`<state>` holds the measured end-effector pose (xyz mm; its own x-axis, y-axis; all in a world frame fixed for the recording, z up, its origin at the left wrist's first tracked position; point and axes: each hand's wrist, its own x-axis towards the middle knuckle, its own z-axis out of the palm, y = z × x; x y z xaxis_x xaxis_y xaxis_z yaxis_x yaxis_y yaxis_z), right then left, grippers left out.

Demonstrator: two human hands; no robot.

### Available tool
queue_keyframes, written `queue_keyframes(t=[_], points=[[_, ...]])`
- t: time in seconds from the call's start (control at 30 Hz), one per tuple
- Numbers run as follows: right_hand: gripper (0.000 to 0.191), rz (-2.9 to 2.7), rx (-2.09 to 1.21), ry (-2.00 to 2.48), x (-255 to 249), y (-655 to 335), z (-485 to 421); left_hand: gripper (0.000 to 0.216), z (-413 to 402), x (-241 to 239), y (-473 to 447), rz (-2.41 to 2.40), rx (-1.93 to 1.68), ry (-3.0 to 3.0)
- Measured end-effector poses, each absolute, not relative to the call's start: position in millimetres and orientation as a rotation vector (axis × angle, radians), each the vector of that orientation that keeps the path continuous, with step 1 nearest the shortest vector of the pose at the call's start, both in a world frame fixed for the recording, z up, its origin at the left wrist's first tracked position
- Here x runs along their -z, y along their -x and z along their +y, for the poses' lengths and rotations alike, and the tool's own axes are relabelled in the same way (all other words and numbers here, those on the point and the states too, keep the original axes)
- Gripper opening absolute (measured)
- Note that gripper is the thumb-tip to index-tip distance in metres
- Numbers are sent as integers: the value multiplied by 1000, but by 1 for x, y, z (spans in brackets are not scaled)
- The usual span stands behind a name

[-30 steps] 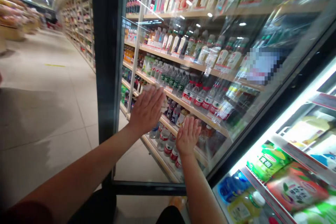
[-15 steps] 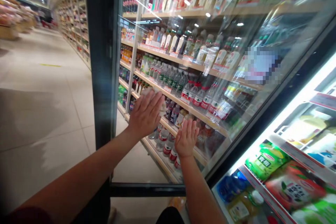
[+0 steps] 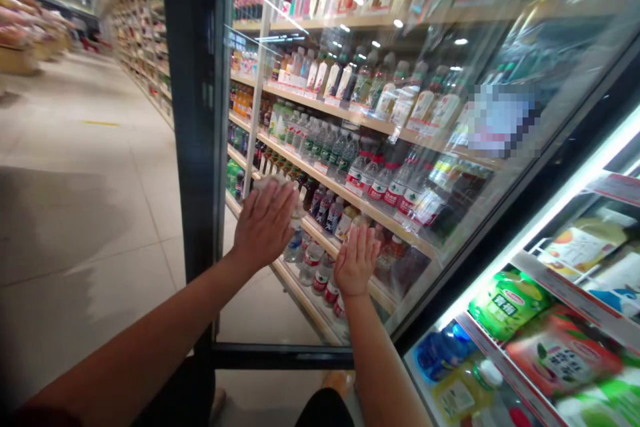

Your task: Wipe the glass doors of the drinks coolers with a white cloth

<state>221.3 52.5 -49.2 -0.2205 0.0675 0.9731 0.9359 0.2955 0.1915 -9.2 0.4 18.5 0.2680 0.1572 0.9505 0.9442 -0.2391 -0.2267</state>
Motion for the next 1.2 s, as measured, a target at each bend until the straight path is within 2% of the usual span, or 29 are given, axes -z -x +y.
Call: queue_keyframes(t=[0.1,0.23,0.3,0.37,0.53,0.63,0.73,0.8,0.87,1.03,1.1,1.2], points=[[65,-1568,1062,946,49,-220,52,63,-1,-19,6,-1106,1142,1568],[65,-1568,1034,959,51,-221,52,50,-7,48,-4,-1021,1034,1655],[64,-1573,1025,973,52,-221,52,46,-8,66,-3,-952,959,1719],[65,-1578,1023,976,53,-222,53,47,-7,54,1,-943,956,1715],[65,-1575,1038,960,52,-221,52,60,-1,-25,8,-1069,1145,1570],[65,-1555,1069,936,50,-220,52,56,-1,-9,0,-1046,1219,1575],[65,-1553,1084,934,50,-220,52,44,-4,40,-5,-932,1101,1702],[66,-1577,1084,955,51,-221,52,40,-4,53,-4,-876,1008,1759],[68,-1612,1077,982,52,-223,52,41,-3,34,-1,-876,1018,1716],[74,-1675,1029,1039,57,-222,50,50,5,-50,-2,-980,1312,1465],[73,-1655,999,1060,63,-217,48,50,6,-46,-12,-1008,1328,1472],[71,-1601,965,1054,77,-212,46,48,2,-1,-27,-938,1165,1607]])
